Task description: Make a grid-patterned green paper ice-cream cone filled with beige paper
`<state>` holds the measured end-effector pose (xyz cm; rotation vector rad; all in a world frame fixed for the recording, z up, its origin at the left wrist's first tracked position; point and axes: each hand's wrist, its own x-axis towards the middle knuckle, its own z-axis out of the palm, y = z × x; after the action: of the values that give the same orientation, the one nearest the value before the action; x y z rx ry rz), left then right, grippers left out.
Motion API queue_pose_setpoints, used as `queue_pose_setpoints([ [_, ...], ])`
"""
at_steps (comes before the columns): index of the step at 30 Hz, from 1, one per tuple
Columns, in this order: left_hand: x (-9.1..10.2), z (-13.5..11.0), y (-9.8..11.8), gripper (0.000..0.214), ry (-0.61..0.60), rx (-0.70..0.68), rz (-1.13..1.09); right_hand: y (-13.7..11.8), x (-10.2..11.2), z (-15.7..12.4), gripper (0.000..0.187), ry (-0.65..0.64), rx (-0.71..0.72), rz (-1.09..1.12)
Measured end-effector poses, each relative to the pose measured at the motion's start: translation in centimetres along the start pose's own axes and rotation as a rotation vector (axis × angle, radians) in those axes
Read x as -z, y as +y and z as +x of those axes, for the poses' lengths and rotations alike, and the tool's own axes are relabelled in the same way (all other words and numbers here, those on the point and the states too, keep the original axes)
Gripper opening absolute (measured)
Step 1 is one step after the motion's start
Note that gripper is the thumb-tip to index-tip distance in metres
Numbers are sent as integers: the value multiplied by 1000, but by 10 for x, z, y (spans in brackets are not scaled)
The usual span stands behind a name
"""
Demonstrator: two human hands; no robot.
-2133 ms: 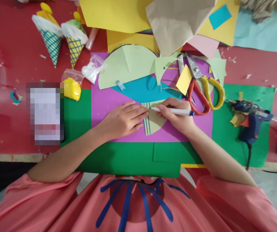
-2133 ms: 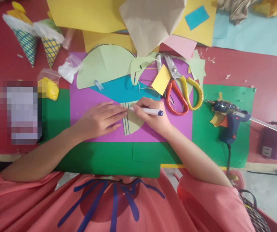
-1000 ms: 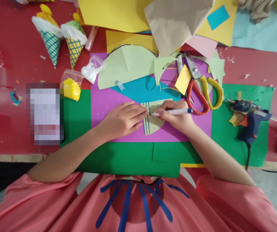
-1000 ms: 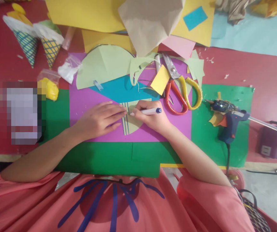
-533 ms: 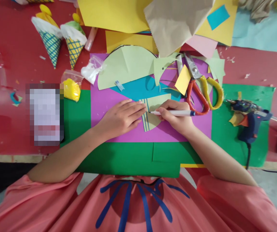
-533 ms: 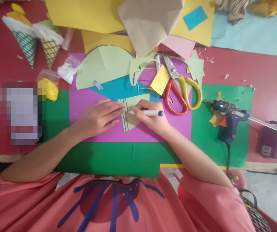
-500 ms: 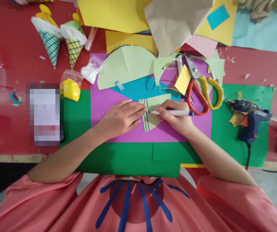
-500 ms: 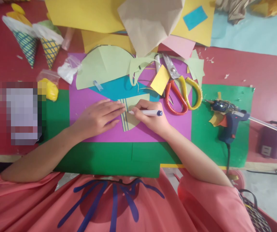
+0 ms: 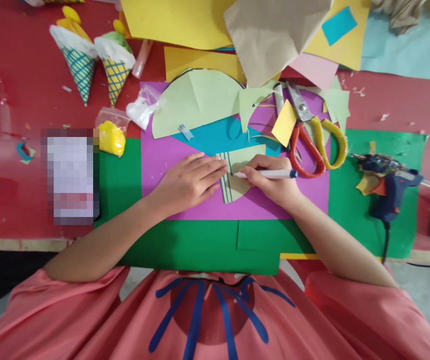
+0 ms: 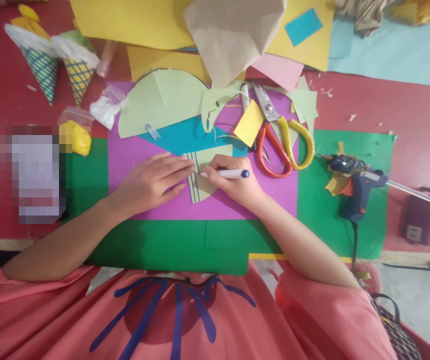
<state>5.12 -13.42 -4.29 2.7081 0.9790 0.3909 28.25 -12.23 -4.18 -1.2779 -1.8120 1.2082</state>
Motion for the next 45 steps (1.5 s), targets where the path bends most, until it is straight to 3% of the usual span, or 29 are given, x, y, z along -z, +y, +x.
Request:
queue_pose_setpoints([
  [13, -1, -1, -1, 35, -5, -2, 32, -1, 2, -1, 25, -42, 11, 18],
  [20, 0, -2, -3, 34, -4, -14, 58, -2, 3, -4, 32, 57, 29, 71],
  [45, 1, -2, -3, 34, -10, 10, 50, -2, 2, -1, 28, -72, 5, 25],
])
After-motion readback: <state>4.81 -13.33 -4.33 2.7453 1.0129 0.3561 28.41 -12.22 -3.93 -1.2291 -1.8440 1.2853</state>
